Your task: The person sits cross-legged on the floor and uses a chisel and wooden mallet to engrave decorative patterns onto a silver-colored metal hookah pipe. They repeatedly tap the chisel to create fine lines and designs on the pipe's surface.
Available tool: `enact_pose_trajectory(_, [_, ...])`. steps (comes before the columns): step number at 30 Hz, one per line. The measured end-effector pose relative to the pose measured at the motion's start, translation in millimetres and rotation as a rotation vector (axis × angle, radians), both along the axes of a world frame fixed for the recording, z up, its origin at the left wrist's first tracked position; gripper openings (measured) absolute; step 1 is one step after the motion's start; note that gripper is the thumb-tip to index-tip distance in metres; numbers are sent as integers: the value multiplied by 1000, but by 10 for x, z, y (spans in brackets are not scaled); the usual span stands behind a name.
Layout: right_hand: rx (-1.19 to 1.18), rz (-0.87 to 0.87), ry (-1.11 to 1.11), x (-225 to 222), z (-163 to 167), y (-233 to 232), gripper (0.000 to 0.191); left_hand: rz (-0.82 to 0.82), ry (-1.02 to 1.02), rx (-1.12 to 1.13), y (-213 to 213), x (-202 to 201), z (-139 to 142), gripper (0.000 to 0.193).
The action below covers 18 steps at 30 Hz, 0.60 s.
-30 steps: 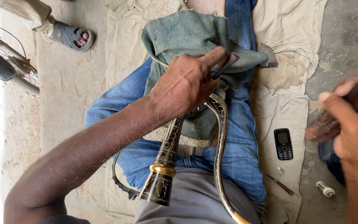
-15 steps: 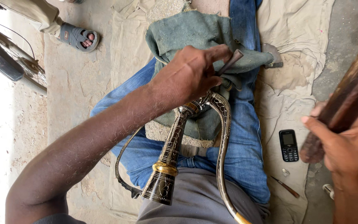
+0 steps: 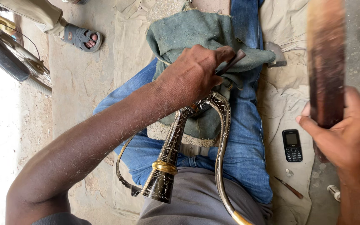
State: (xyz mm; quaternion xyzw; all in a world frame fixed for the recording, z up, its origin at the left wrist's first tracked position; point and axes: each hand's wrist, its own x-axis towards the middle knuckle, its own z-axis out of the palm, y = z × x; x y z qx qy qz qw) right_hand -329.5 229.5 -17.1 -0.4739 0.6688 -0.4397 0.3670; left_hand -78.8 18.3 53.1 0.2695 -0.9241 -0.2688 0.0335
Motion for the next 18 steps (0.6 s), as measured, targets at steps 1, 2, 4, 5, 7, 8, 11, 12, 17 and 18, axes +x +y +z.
enact_pose_trajectory(1, [-18, -23, -32, 11, 25, -9, 33, 16, -22, 14, -1, -8, 5, 55])
enact_pose_trajectory(2, [-9, -65, -36, 32, 46, -25, 33, -6, -8, -13, 1, -15, 13, 56])
enact_pose_trajectory(4, [1, -75, -53, 45, 115, -63, 35, -52, 22, -67, 3, -27, 32, 57])
enact_pose_trajectory(5, [3, -43, -66, 35, 162, -76, 35, -28, -14, -36, 19, -27, 40, 55])
enact_pose_trajectory(7, [106, 55, 76, 15, 239, -126, 39, 25, -85, 24, 51, -12, 55, 52])
enact_pose_trajectory(8, [208, 119, 231, -17, 276, -154, 43, 22, -78, 16, 61, -5, 56, 53])
enact_pose_trajectory(11, [53, 92, 79, -50, 287, -248, 40, 23, -49, -8, 60, 4, 34, 56])
enact_pose_trajectory(12, [-74, 47, -75, -39, 259, -270, 38, 31, -36, -14, 53, -6, 14, 56])
enact_pose_trajectory(17, [112, 201, 51, -173, 185, -350, 42, -15, 96, -87, 0, -30, -27, 57])
enact_pose_trajectory(18, [-5, 169, -103, -177, 183, -351, 42, 31, 29, -30, 9, -28, -22, 57])
